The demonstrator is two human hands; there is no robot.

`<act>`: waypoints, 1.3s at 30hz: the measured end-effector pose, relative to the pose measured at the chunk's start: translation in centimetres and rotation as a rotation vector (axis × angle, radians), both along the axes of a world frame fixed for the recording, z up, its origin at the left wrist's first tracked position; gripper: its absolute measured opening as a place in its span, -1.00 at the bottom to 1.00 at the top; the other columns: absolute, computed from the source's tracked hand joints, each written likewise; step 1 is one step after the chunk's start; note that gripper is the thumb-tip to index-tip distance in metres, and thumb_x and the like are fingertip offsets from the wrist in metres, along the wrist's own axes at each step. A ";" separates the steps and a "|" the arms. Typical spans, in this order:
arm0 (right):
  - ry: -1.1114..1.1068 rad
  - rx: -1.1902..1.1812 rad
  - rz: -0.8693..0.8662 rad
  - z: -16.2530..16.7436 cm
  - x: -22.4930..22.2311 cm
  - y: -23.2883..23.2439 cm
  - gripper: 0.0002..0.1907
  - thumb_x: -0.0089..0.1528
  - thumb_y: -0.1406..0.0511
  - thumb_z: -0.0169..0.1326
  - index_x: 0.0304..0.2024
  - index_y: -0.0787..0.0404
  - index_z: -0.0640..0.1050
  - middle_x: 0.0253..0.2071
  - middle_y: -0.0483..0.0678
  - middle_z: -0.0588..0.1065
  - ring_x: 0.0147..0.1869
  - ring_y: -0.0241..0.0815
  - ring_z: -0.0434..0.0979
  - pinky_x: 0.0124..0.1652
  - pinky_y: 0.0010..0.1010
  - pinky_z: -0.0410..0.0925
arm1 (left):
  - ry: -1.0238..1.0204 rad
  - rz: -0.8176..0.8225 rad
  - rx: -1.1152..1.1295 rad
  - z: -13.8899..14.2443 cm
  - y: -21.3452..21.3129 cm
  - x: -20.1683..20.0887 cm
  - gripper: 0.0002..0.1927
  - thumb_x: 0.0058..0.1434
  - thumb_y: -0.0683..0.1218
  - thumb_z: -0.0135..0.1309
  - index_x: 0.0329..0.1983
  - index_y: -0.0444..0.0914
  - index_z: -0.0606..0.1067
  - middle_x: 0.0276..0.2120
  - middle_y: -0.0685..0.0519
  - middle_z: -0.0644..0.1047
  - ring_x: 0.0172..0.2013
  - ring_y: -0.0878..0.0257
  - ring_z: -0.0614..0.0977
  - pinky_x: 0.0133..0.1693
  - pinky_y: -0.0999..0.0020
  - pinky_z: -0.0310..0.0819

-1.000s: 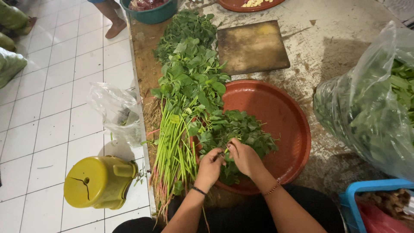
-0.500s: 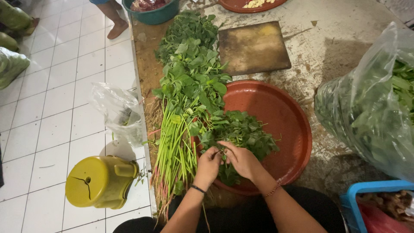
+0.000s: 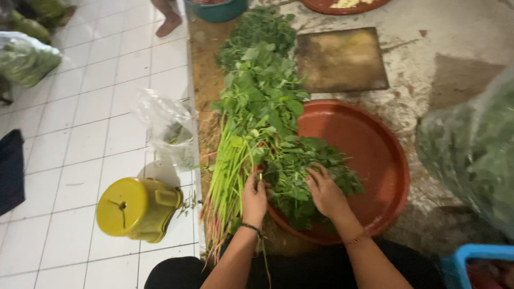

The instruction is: The person sits at a kitchen prep table and strips edible leaves from water spinach stems by hand, plucking leafy tops off bunches and occasionally cutting stems with scissors, collecting the prepared greens on a large round tray while discarding trimmings aside.

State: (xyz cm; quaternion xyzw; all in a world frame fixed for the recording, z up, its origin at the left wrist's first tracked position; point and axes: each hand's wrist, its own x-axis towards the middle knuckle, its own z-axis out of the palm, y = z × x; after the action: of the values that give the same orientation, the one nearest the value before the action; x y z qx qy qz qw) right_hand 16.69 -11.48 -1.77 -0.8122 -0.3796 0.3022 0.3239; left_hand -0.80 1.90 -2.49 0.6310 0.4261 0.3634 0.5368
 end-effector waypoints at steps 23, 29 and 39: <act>0.011 -0.192 0.153 -2.2 -0.4 0.8 -0.56 0.22 0.01 0.12 -0.13 0.23 0.65 -0.28 0.15 0.62 -0.20 0.14 0.62 -0.17 -0.14 0.44 | 0.863 0.221 0.284 -0.5 7.7 -4.6 -0.77 0.22 0.01 0.06 -0.14 -0.18 0.55 -0.14 -0.03 0.61 -0.01 -0.03 0.58 -0.01 -0.06 0.35; 0.004 -0.093 0.165 -2.0 -0.6 0.4 -0.57 0.21 0.03 0.11 -0.11 0.22 0.64 -0.22 0.13 0.63 -0.14 0.13 0.62 -0.15 -0.15 0.44 | 0.698 0.109 0.648 -0.4 5.2 -3.9 -0.59 0.11 0.07 0.18 -0.08 -0.28 0.48 -0.14 -0.22 0.59 -0.11 -0.15 0.58 -0.14 -0.12 0.33; 0.043 -0.038 0.167 -1.0 -1.2 0.2 -0.54 0.21 0.03 0.13 -0.01 0.18 0.61 -0.22 0.14 0.63 -0.17 0.11 0.64 -0.17 -0.18 0.45 | 0.781 -0.207 0.420 -1.6 1.2 -2.1 -0.62 0.17 0.08 0.16 0.01 -0.14 0.51 -0.15 -0.09 0.64 -0.13 -0.10 0.64 0.01 -0.10 0.38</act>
State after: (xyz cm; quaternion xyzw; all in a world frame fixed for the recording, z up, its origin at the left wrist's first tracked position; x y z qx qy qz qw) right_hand 15.45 -11.24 -2.77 -0.7769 -0.4334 0.3528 0.2901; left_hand -2.87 3.05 -4.05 0.8554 0.4483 0.1211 0.2296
